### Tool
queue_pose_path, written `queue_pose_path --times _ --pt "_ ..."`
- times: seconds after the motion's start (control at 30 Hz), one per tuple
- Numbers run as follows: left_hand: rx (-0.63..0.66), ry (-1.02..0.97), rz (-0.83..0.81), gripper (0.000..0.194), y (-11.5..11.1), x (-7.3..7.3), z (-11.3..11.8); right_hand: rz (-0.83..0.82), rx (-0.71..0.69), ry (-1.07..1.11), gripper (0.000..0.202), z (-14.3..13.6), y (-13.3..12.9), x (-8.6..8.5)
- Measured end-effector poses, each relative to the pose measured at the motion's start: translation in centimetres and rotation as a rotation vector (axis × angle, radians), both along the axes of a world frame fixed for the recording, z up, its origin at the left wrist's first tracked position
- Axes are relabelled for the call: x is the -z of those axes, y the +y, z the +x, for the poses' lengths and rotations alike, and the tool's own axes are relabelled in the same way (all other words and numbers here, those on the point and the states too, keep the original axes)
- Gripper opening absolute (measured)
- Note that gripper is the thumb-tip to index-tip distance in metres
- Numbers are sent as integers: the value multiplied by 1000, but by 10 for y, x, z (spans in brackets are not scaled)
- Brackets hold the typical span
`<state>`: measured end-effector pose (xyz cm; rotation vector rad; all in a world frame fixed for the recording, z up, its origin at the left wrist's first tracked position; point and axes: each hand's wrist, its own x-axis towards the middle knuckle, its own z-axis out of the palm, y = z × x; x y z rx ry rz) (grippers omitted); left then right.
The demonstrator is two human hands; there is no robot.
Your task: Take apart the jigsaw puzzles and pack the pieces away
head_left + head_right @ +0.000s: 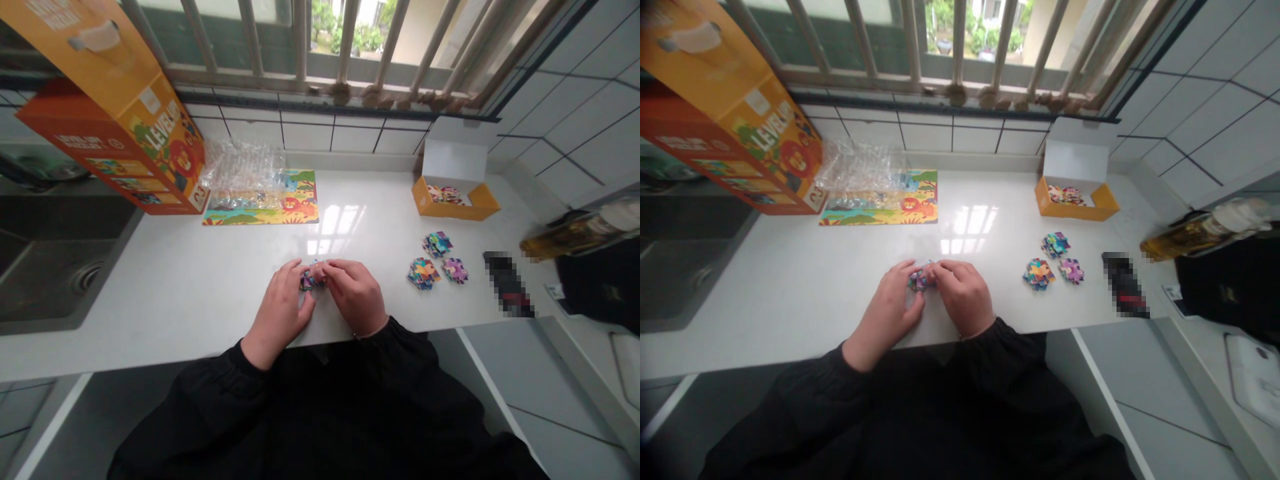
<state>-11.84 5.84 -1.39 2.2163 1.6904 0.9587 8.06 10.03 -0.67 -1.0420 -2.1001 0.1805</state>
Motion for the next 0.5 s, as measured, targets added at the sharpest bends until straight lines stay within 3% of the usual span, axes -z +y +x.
queue_pose_path --times 0.13,0.23,0.5 --pt "-87 0 19 27 2 -4 1 -159 -61 -145 31 -7 4 5" --pt "-66 -20 -7 17 3 -5 0 -214 1 -124 29 -9 1 4" --pt "-33 -187 -37 30 3 -3 -5 -362 8 -32 17 -23 2 0"
